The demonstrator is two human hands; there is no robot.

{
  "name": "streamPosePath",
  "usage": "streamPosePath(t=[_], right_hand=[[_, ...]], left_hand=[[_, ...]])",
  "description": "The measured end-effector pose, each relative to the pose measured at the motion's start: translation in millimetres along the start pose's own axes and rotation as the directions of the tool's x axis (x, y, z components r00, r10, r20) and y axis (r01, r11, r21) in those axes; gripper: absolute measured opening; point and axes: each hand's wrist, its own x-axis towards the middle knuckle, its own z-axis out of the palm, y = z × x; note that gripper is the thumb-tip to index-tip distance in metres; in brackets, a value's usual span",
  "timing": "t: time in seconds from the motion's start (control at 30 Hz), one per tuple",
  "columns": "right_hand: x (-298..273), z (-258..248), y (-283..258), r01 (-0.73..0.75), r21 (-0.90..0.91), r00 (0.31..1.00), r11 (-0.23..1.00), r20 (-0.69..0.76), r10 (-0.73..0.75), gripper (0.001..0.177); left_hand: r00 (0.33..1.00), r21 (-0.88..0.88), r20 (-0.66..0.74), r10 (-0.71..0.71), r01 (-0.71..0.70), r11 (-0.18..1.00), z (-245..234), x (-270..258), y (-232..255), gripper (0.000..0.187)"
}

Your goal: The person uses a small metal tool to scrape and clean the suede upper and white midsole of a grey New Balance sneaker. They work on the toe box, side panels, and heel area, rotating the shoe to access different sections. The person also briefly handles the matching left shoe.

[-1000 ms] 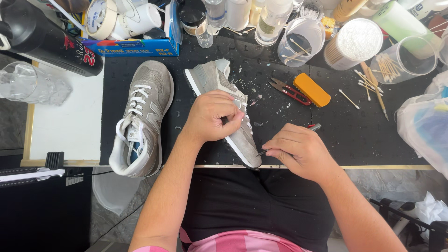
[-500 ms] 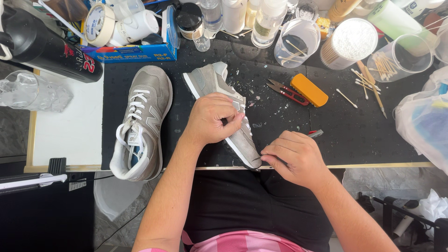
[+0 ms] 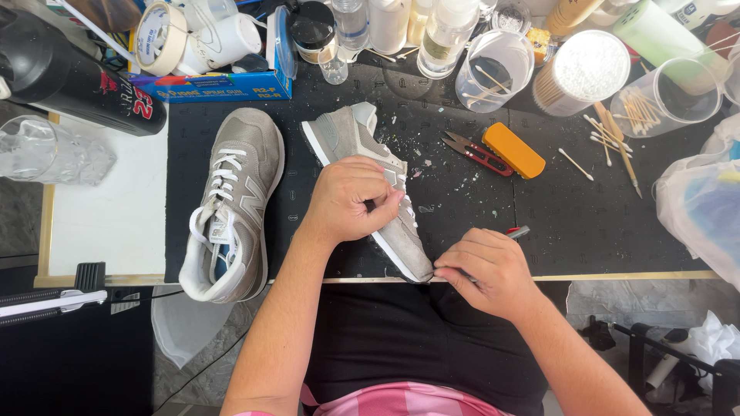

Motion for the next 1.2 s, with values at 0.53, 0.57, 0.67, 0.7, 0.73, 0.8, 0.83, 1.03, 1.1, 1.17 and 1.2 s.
streamPosePath(t=[0.53, 0.57, 0.67, 0.7, 0.73, 0.8, 0.83, 1.03, 1.1, 1.17, 1.2], right_hand=[[-8.5, 7.0, 4.6, -0.040, 0.064, 0.999, 0.997, 0.038, 0.038, 0.013], [-8.6, 8.3, 4.9, -0.046, 0.073, 0.999, 0.996, 0.032, 0.044, 0.013], [-11.6, 11.6, 4.8, -0.068, 0.082, 0.997, 0.994, 0.041, 0.065, 0.012], [-13.0, 11.0, 4.9, -0.072, 0.074, 0.996, 0.995, 0.062, 0.067, 0.012], [-14.1, 10.6, 5.1, -0.075, 0.065, 0.994, 0.995, 0.083, 0.070, 0.012], [-14.3, 10.9, 7.4, -0.112, 0.059, 0.992, 0.992, 0.071, 0.108, 0.012], [-14.4, 11.1, 8.0, -0.131, 0.056, 0.990, 0.990, 0.064, 0.128, 0.012], [-20.3, 8.0, 7.5, -0.132, 0.112, 0.990, 0.985, 0.060, 0.126, 0.010], [-26.3, 1.3, 10.6, -0.219, 0.125, 0.975, 0.968, -0.016, 0.223, 0.008], [-33.2, -4.7, 13.1, -0.348, 0.146, 0.928, 0.926, -0.085, 0.363, 0.008], [-37.2, -6.9, 13.1, -0.432, 0.163, 0.885, 0.887, -0.114, 0.452, 0.009]], left_hand=[[1.000, -0.015, 0.013, -0.006, 0.006, 1.000, -0.9, -2.6, -2.1, 0.026], [1.000, -0.022, 0.008, -0.009, 0.009, 1.000, -1.3, -2.6, -1.9, 0.026], [1.000, -0.035, -0.001, -0.015, 0.015, 0.999, -0.7, -3.7, -1.7, 0.026], [1.000, -0.030, -0.002, -0.014, 0.014, 0.999, -0.5, -3.9, -2.1, 0.026], [1.000, -0.026, -0.004, -0.013, 0.013, 1.000, -0.4, -4.2, -2.4, 0.026], [1.000, -0.041, -0.010, -0.011, 0.011, 0.999, -0.1, -4.9, -2.9, 0.027], [1.000, -0.049, -0.012, -0.010, 0.010, 0.999, -0.1, -5.5, -3.3, 0.027], [1.000, -0.063, 0.003, -0.013, 0.013, 0.998, -4.9, -8.5, -2.5, 0.029], [0.994, 0.010, 0.079, -0.072, 0.071, 0.997, -10.6, -7.1, 5.1, 0.023], [0.981, 0.078, 0.178, -0.076, 0.062, 0.995, -18.8, -3.6, 18.8, 0.022], [0.969, 0.107, 0.242, -0.051, 0.026, 0.994, -25.5, -3.8, 28.8, 0.031]])
